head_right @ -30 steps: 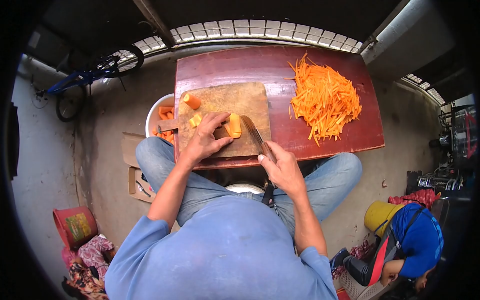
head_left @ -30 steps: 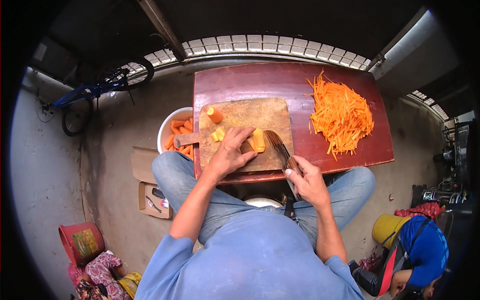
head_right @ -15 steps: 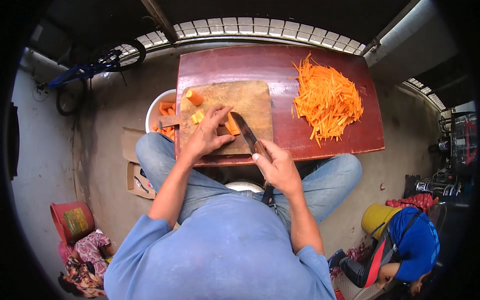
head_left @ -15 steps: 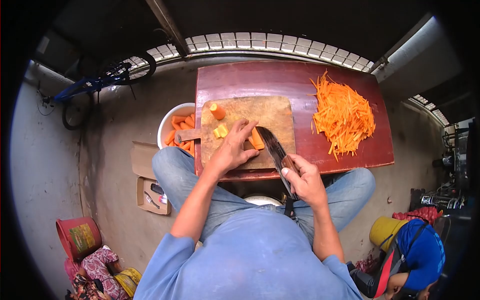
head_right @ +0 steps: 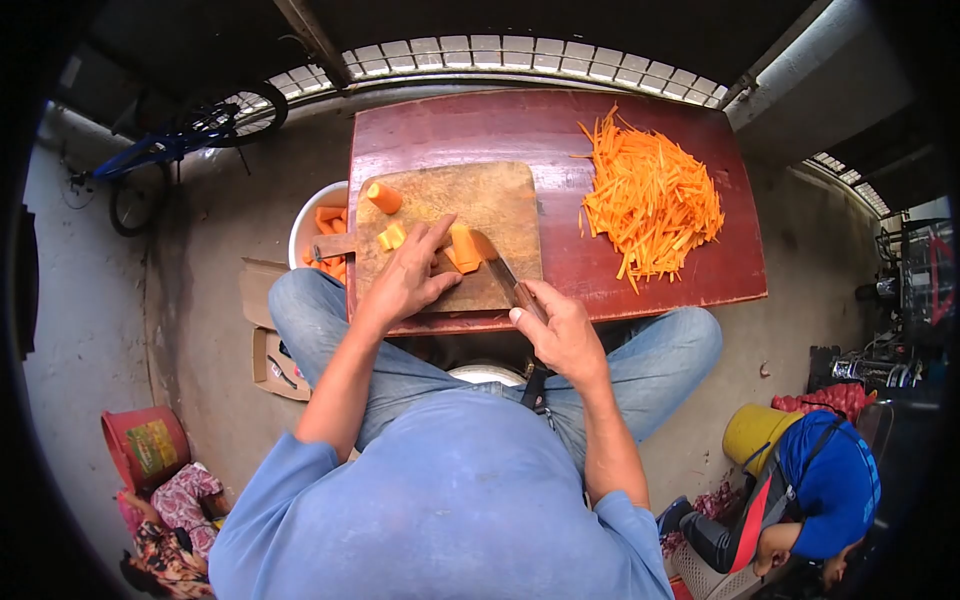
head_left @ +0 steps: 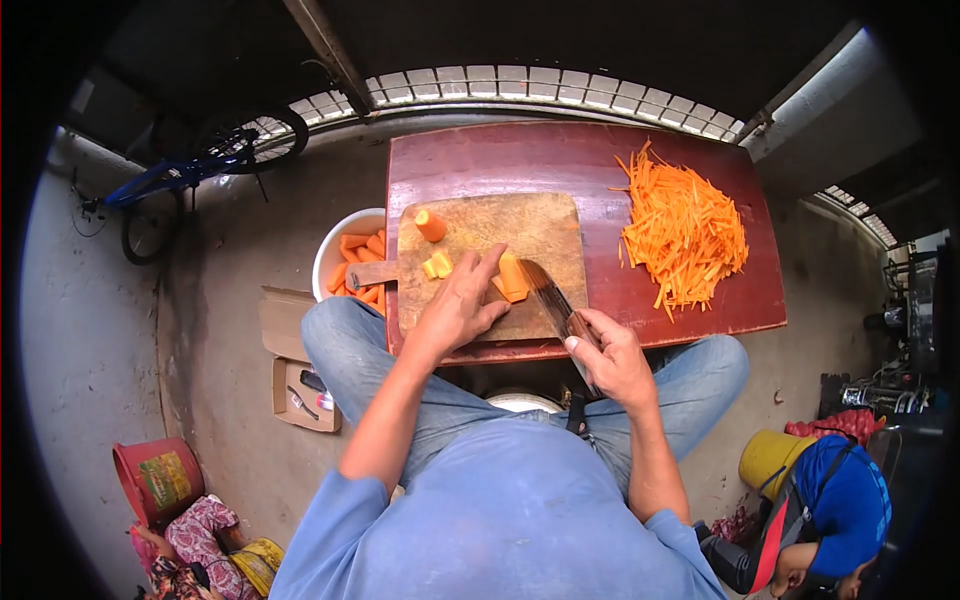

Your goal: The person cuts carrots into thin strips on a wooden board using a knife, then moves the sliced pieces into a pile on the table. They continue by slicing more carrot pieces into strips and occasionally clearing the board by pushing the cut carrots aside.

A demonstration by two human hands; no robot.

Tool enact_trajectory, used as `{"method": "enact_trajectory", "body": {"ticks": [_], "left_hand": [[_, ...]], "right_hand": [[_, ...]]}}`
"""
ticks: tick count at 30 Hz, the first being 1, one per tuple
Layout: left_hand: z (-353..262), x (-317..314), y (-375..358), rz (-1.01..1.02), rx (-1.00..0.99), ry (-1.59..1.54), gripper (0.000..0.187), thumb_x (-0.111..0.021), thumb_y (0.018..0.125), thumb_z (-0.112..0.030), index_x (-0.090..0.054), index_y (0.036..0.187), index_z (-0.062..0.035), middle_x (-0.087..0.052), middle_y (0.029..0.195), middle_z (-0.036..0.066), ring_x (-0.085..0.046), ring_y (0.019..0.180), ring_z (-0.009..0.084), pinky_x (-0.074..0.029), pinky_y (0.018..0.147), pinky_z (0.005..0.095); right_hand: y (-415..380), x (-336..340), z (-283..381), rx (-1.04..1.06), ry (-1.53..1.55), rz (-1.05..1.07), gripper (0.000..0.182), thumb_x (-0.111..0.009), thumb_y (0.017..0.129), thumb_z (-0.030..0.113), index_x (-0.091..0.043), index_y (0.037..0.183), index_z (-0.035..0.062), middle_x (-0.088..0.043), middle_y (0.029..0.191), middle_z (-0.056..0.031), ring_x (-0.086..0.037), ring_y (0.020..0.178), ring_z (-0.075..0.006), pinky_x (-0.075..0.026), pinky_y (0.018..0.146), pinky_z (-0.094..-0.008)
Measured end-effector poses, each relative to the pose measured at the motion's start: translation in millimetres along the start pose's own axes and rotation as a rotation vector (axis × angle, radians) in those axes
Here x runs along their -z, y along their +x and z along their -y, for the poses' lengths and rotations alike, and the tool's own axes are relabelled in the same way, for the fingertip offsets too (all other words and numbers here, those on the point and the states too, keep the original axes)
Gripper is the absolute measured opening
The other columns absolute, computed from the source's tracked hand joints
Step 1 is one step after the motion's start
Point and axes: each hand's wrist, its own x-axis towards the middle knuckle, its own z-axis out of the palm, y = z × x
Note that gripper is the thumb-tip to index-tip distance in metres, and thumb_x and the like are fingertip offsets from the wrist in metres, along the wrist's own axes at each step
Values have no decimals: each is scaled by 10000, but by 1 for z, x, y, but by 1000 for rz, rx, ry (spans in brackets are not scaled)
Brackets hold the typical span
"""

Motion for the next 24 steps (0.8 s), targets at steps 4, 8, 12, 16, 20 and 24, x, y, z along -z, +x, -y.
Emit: {"method": "enact_trajectory", "body": {"ticks": [4,8,12,16,20,24], "left_hand": [[5,-14,-5,-48,9,-112,978,-905,862,-22,-449,1723,-97,-640,1258,162,-673,1035,280,-594,928,398],[5,-31,-3,-133,33,-319,1003,-898,859,35,-435,1738,-101,-644,1272,124,-634,1049,218,-586,918,363],[6,-34,-3,-223,7,-345,1009,-905,851,39,-434,1735,-79,-641,1281,101,-606,1087,196,-573,924,338],[6,-34,-5,-215,61,-326,1000,-911,843,14,-446,1724,-69,-628,1312,114,-618,1118,210,-563,942,340],[-1,-31,-2,-231,72,-325,951,-899,847,-1,-480,1698,-72,-617,1340,133,-647,1154,246,-564,958,359],[-5,-29,-4,-281,44,-287,891,-879,850,18,-519,1661,-56,-619,1362,146,-671,1220,279,-573,982,371]], "right_hand": [[13,2,18,-72,-58,-14,367,-754,1027,163,-699,1327,-41,-640,829,-186,-613,752,-185,-533,710,-402],[17,-4,25,87,-153,29,374,-749,1029,169,-698,1333,-41,-630,828,-199,-608,744,-202,-532,707,-409],[12,0,30,-58,-102,29,366,-738,1028,168,-698,1323,-46,-635,814,-192,-608,735,-223,-533,712,-412],[11,-6,24,-54,-76,-12,354,-735,1025,167,-701,1304,-49,-631,800,-183,-603,732,-227,-532,718,-412],[13,-6,36,-80,-75,67,354,-739,1020,168,-701,1297,-51,-626,806,-194,-607,729,-241,-532,721,-417],[9,-3,30,43,-174,-21,333,-738,1018,152,-699,1285,-43,-607,805,-212,-590,715,-277,-527,717,-428]]}}
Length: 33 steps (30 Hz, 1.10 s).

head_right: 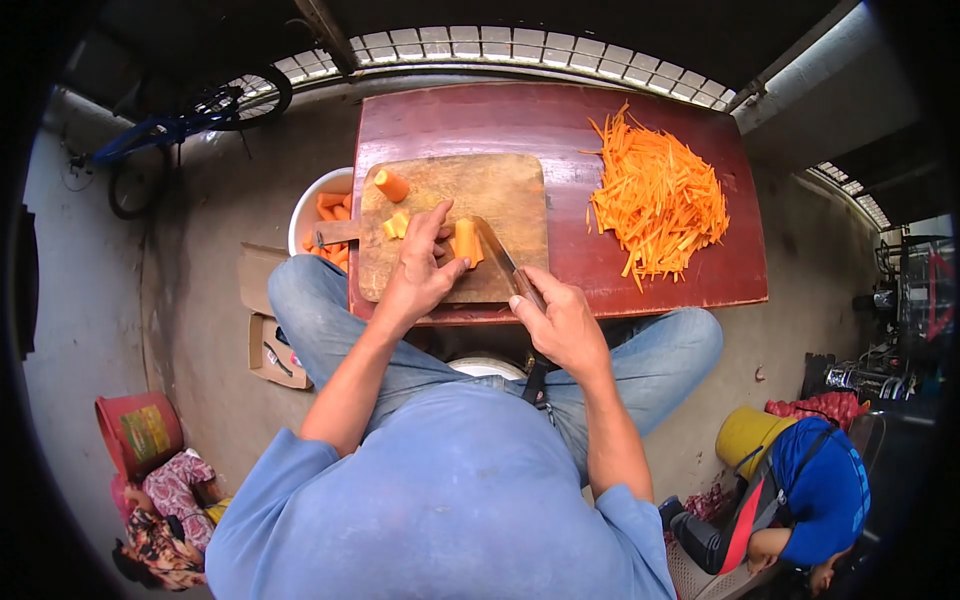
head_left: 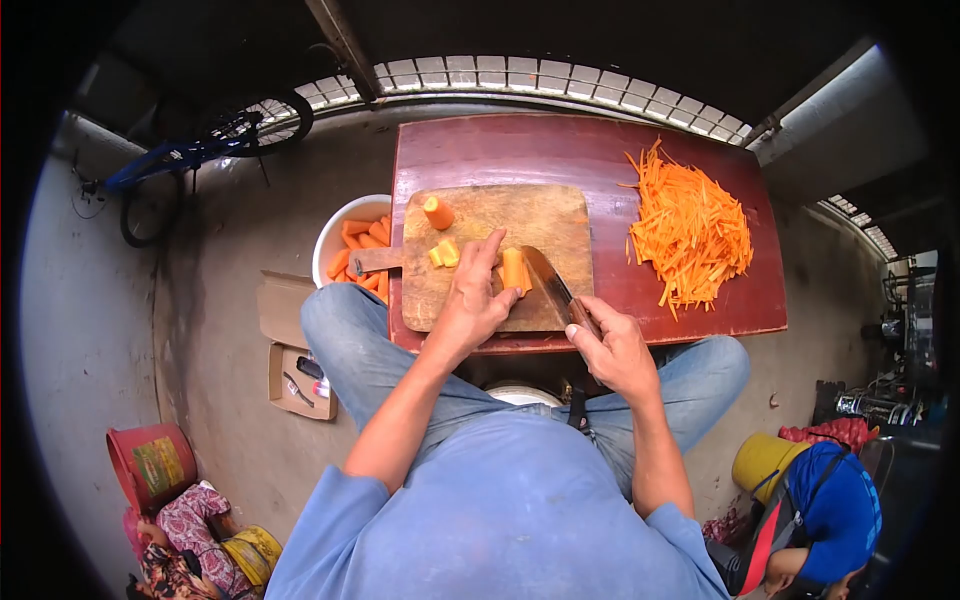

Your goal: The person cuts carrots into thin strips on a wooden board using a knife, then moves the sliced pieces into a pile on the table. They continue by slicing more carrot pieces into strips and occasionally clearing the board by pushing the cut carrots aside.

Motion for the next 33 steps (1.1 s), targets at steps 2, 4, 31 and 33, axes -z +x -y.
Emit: {"method": "enact_trajectory", "body": {"ticks": [2,4,31,33], "left_hand": [[1,0,-3,15,39,-9,862,-870,850,31,-540,1642,-48,-616,1385,150,-675,1243,286,-577,991,377],[5,2,-4,53,54,-4,834,-863,849,42,-562,1623,-43,-608,1418,157,-677,1270,292,-581,1009,381],[7,22,12,266,-176,240,835,-973,782,-169,-638,1531,-18,-590,1367,217,-582,1325,414,-500,1150,467],[6,21,8,247,-146,201,841,-970,790,-165,-629,1545,-22,-593,1393,223,-579,1343,414,-496,1158,469]], "right_hand": [[-1,1,0,-46,20,38,332,-736,1020,147,-696,1288,-45,-601,805,-215,-588,712,-274,-527,717,-427],[-4,2,4,-64,28,62,331,-733,1025,143,-694,1294,-47,-606,806,-209,-587,712,-260,-525,712,-421],[21,59,-34,-134,339,-186,205,-662,1105,132,-676,1255,-7,-614,797,33,-506,528,-39,-404,470,-245],[9,51,-24,-164,295,-46,208,-666,1100,133,-692,1255,-4,-634,796,33,-514,538,-43,-419,485,-250]]}}
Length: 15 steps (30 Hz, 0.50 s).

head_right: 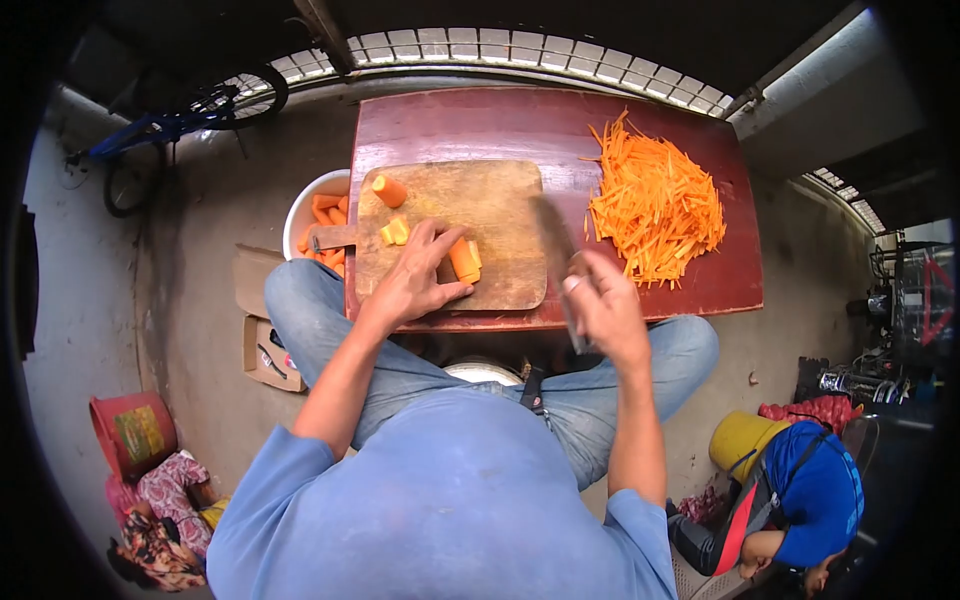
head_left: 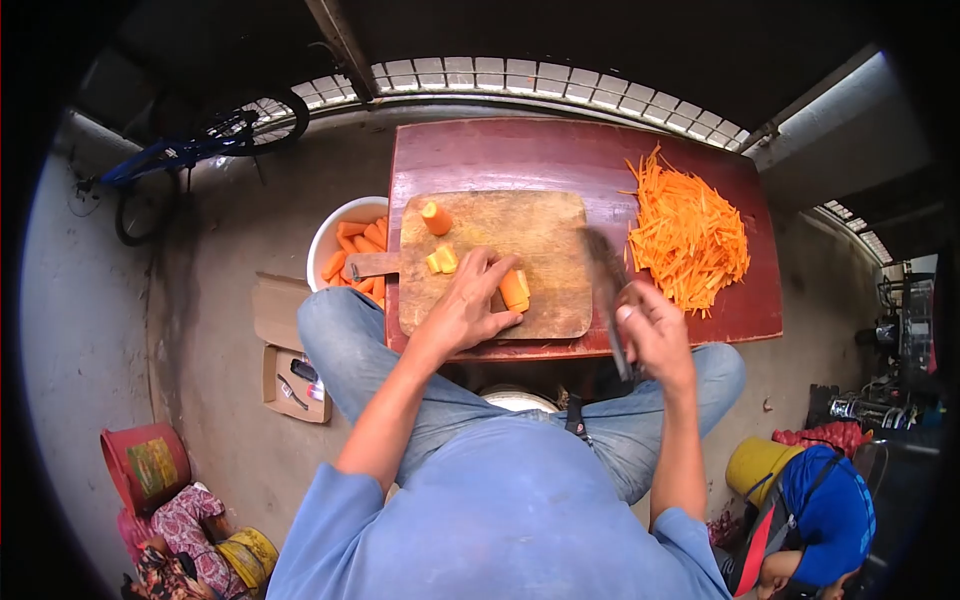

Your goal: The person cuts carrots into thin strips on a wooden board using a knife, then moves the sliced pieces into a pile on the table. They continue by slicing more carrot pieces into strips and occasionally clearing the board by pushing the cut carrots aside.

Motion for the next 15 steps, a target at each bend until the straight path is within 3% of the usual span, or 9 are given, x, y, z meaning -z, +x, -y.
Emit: {"method": "enact_trajectory", "body": {"ticks": [4,10,15], "left_hand": [[3,-3,-9,-35,-23,-1,859,-963,801,-158,-608,1574,-36,-593,1427,230,-578,1357,416,-494,1165,477],[8,-8,-8,-56,-65,33,832,-940,823,-165,-606,1574,-37,-596,1405,230,-584,1322,420,-497,1151,484],[1,-4,0,-17,-30,66,829,-908,829,-223,-597,1576,-43,-596,1338,233,-592,1266,416,-508,1116,494]], "right_hand": [[-27,-34,9,-137,-112,74,289,-694,1075,149,-710,1310,-17,-675,821,-41,-577,621,-82,-487,577,-307],[-40,-47,-1,-61,-155,102,302,-707,1050,132,-690,1300,-35,-620,807,-80,-566,773,-171,-518,735,-370],[-37,-42,-9,-31,-129,47,331,-717,1056,112,-684,1339,-56,-653,826,-56,-545,662,-110,-477,621,-331]]}}
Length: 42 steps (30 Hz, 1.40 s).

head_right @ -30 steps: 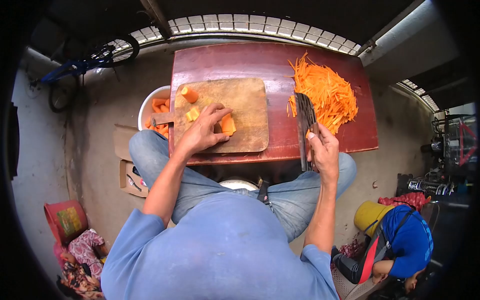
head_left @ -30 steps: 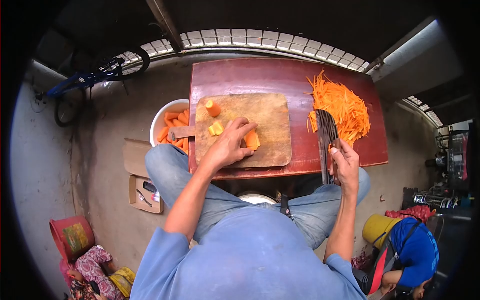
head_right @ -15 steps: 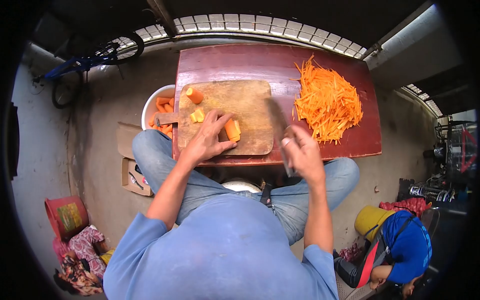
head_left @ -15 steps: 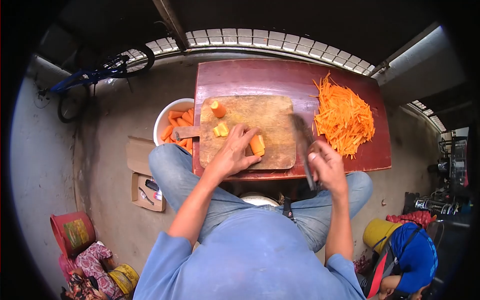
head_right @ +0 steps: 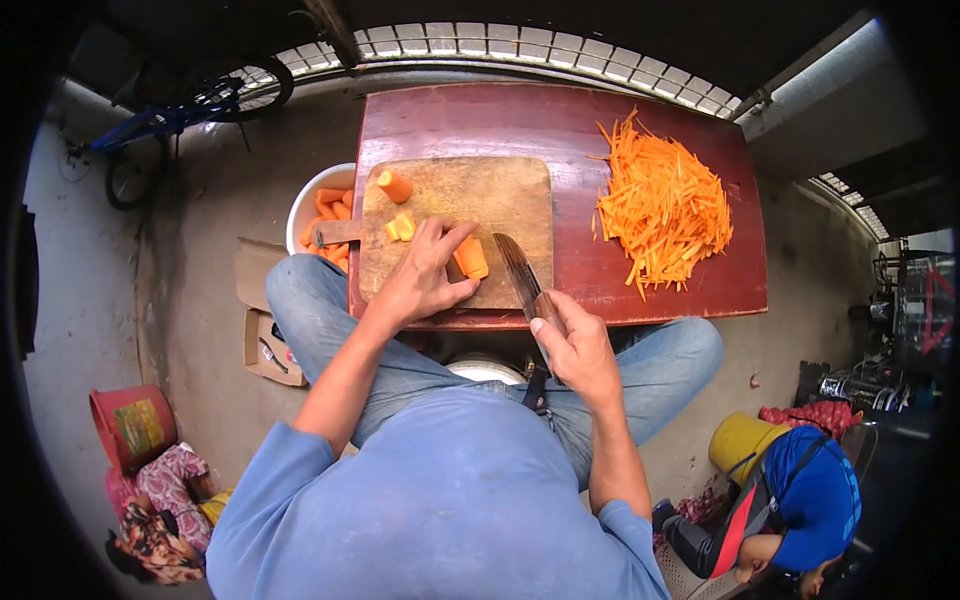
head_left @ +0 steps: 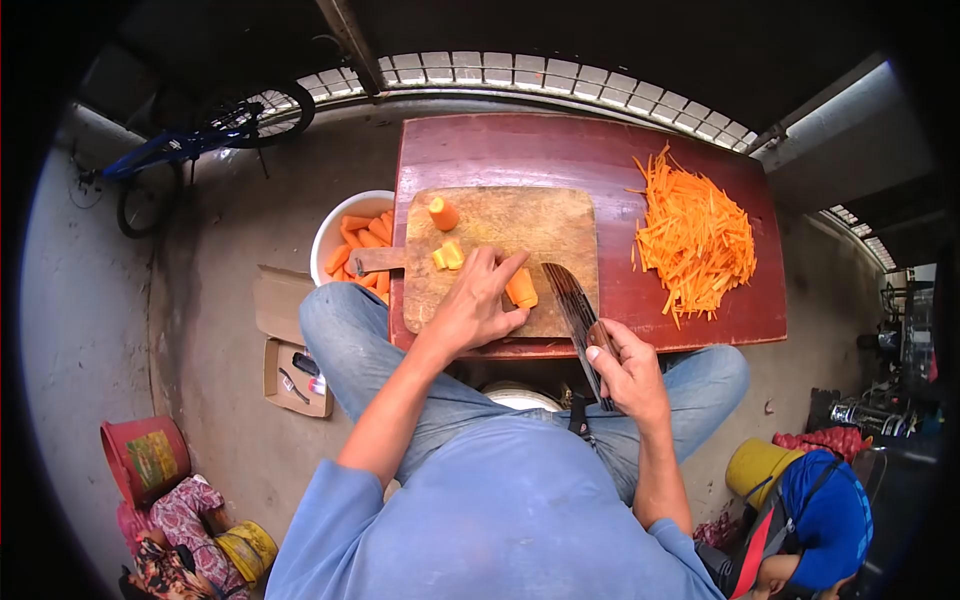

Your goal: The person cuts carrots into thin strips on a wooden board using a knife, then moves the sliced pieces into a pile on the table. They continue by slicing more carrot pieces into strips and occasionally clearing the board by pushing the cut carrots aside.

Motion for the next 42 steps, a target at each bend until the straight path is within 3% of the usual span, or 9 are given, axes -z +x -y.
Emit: {"method": "enact_trajectory", "body": {"ticks": [4,13,19,22,25,31,34,37,42], "left_hand": [[-1,-5,10,15,26,8,840,-897,822,-238,-591,1584,-61,-597,1321,232,-590,1263,416,-506,1104,498],[3,-20,29,-39,-100,61,839,-938,813,-247,-615,1569,-77,-605,1323,209,-581,1275,404,-481,1113,505],[3,-16,15,-39,-60,2,744,-926,861,-186,-638,1534,-51,-613,1309,196,-583,1258,391,-482,1112,480],[6,-15,5,-49,-70,-6,687,-927,868,-165,-667,1487,-23,-618,1319,201,-598,1252,389,-490,1112,475],[14,-22,0,-108,-91,-43,635,-937,857,-150,-702,1427,4,-630,1324,206,-616,1249,391,-499,1111,475],[15,-27,-1,-174,-117,-51,575,-942,857,-157,-731,1360,27,-651,1407,223,-632,1242,401,-508,1104,492],[15,-24,1,-123,-151,27,555,-945,864,-196,-742,1332,22,-646,1444,225,-633,1243,401,-506,1093,498],[13,-23,0,-105,-182,62,545,-931,884,-231,-738,1327,21,-647,1435,220,-628,1212,398,-500,1067,503],[8,-23,-1,-67,-255,213,509,-889,928,-231,-726,1337,25,-657,1412,194,-615,1137,386,-480,996,504]], "right_hand": [[-2,0,3,-49,119,-4,383,-721,1072,99,-659,1402,-84,-684,861,-24,-527,578,-54,-426,523,-278],[-4,4,1,-58,96,-46,395,-731,1070,115,-661,1401,-90,-690,838,-25,-541,603,-60,-440,542,-279],[2,-3,5,58,-33,-44,350,-727,1049,125,-673,1321,-88,-658,801,-117,-570,745,-143,-513,706,-360],[2,-2,7,-18,-46,31,354,-725,1040,122,-674,1334,-69,-657,832,-174,-638,771,-201,-545,754,-390],[-2,-10,7,45,-76,6,355,-728,1037,120,-675,1340,-58,-689,873,-205,-687,786,-248,-555,770,-398],[-3,-10,9,99,-161,1,366,-721,1048,136,-663,1365,-37,-724,965,-269,-747,863,-396,-572,814,-444],[-5,-13,10,68,-240,-20,382,-699,1066,160,-637,1396,-21,-742,1045,-314,-747,969,-506,-575,849,-508],[-7,-17,17,61,-274,-24,395,-682,1078,179,-614,1419,-7,-743,1101,-341,-717,1071,-557,-564,874,-564],[-8,-23,20,64,-265,-45,399,-671,1091,192,-605,1436,3,-744,1113,-348,-705,1089,-574,-559,883,-591]]}}
